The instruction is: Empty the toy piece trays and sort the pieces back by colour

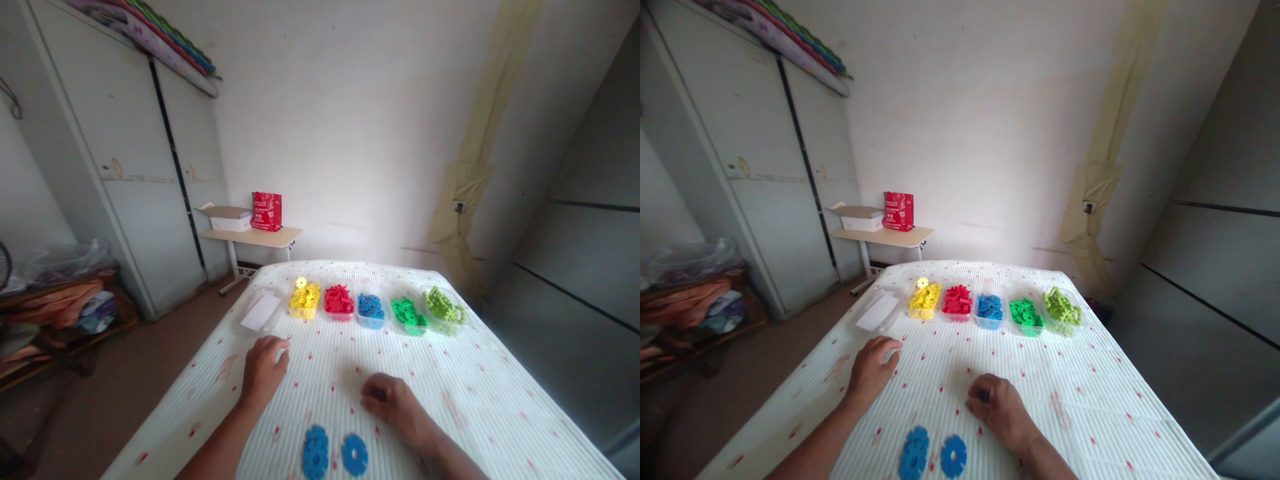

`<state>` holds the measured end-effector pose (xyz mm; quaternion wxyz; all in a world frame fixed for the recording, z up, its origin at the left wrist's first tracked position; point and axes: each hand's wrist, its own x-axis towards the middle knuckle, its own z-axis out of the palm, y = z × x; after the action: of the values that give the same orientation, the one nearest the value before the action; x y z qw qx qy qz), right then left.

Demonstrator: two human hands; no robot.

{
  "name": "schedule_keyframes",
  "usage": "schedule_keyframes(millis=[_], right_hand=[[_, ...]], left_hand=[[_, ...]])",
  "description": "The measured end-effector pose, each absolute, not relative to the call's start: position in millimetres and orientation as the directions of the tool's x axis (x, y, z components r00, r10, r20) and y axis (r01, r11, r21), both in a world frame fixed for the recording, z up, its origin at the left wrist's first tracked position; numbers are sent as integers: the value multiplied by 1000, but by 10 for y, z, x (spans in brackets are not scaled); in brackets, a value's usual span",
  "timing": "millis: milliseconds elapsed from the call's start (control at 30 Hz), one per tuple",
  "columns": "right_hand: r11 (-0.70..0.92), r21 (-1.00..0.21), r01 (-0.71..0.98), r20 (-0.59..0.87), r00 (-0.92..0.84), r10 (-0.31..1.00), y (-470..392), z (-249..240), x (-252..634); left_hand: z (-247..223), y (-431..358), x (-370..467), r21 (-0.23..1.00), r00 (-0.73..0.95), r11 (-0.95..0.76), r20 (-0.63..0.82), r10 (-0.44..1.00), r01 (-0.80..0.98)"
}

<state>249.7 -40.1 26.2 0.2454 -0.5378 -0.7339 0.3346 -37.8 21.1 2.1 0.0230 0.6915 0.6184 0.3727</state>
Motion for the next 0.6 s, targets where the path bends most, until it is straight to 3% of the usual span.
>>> schedule_keyframes(millis=[200, 333, 433, 600], right_hand=[[350, -516, 782, -102, -462, 881, -625, 400, 2353], [384, -453, 804, -127, -485, 865, -684, 356, 2283], [335, -537, 774, -145, -477, 867, -700, 354, 2250], [194, -838, 510, -148, -554, 819, -723, 401, 2109]], left_hand=[[-127, 123, -434, 578, -90, -195, 426, 900, 792], [-162, 146, -436, 618, -138, -153, 397, 907, 771], [-146, 150, -424, 629, -144, -150, 392, 909, 762], [-110, 134, -411, 644, -151, -145, 382, 912, 751]])
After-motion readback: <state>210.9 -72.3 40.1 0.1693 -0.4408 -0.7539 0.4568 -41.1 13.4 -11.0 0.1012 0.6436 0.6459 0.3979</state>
